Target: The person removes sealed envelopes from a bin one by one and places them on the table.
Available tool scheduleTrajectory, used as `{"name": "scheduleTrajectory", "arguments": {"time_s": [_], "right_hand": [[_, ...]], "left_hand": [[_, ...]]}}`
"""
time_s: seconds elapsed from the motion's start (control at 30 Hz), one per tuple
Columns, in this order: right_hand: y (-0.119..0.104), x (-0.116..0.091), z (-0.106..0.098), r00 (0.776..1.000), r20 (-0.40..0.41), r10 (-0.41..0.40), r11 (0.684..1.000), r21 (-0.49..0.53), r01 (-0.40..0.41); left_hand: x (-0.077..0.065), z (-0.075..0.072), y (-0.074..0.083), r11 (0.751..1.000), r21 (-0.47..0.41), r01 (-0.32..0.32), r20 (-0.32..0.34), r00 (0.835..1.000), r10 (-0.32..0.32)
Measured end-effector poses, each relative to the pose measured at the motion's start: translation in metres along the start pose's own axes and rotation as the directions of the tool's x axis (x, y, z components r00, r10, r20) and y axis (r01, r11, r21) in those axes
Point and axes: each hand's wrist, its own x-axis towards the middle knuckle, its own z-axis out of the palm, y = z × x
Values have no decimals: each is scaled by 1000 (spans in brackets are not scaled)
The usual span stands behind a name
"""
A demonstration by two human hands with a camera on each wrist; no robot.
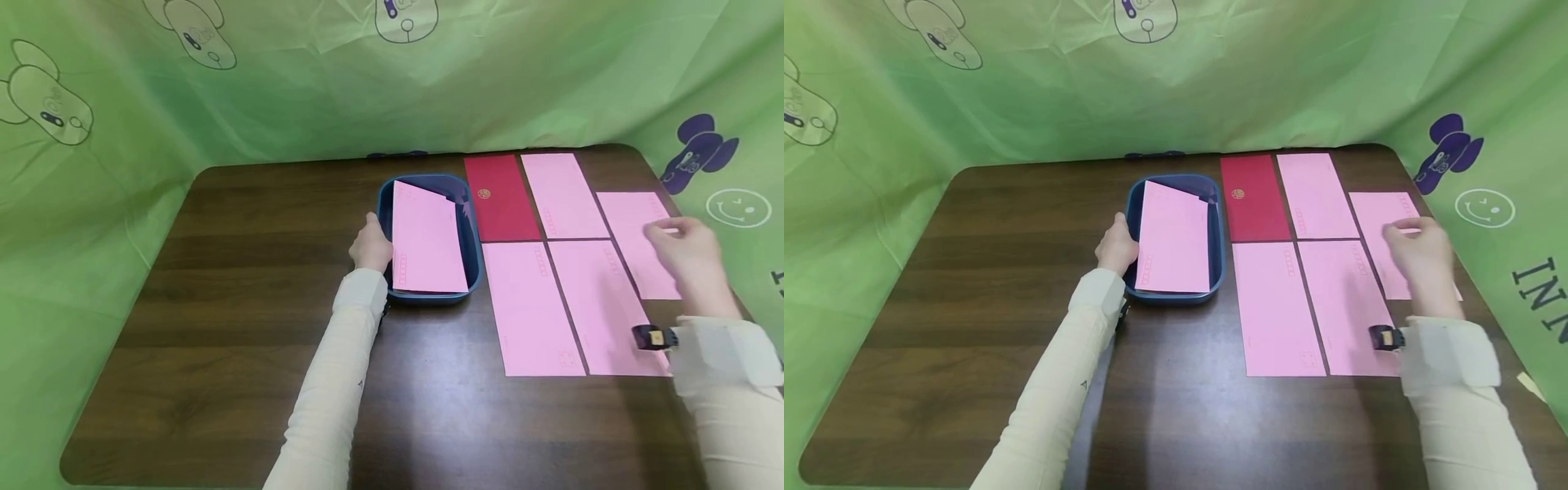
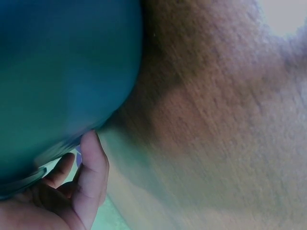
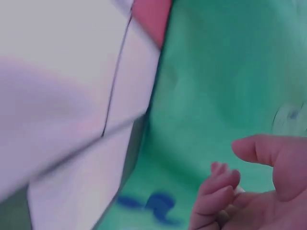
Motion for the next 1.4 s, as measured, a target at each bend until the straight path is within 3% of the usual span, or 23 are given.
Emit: {"name": "scheduleTrajectory", "arguments": {"time_s": [0.13, 0.23, 0.4, 0.53, 0.63, 0.83, 1.1, 1.4], "right_hand": [[-28, -5, 30, 987, 78, -141, 989, -34, 143], [-48, -9, 53, 959, 156, -237, 969, -33, 245], [-81, -20, 90, 920, 266, -289, 955, 12, 297], [-102, -31, 117, 911, 285, -300, 951, 13, 309], [-112, -38, 134, 915, 289, -283, 954, -11, 298], [-120, -38, 154, 945, 228, -233, 964, -71, 255], [-128, -30, 171, 971, 159, -181, 944, -249, 217], [-141, -26, 190, 981, 191, -47, 954, -282, 101]], "left_hand": [[0, 1, 1, 1000, -3, 2, 10, 1000, -2], [0, 2, 2, 1000, -3, 0, 7, 1000, 0], [0, 1, 2, 1000, -5, -3, -6, 1000, 3], [0, 2, 2, 1000, -15, -4, -4, 1000, 4], [-1, 3, 2, 1000, -16, -2, 0, 1000, 2], [-1, 4, 5, 1000, -12, -3, 0, 1000, 3], [0, 4, 5, 1000, -3, -12, 0, 1000, 12], [3, 0, -3, 1000, -12, -12, 3, 1000, 12]]}}
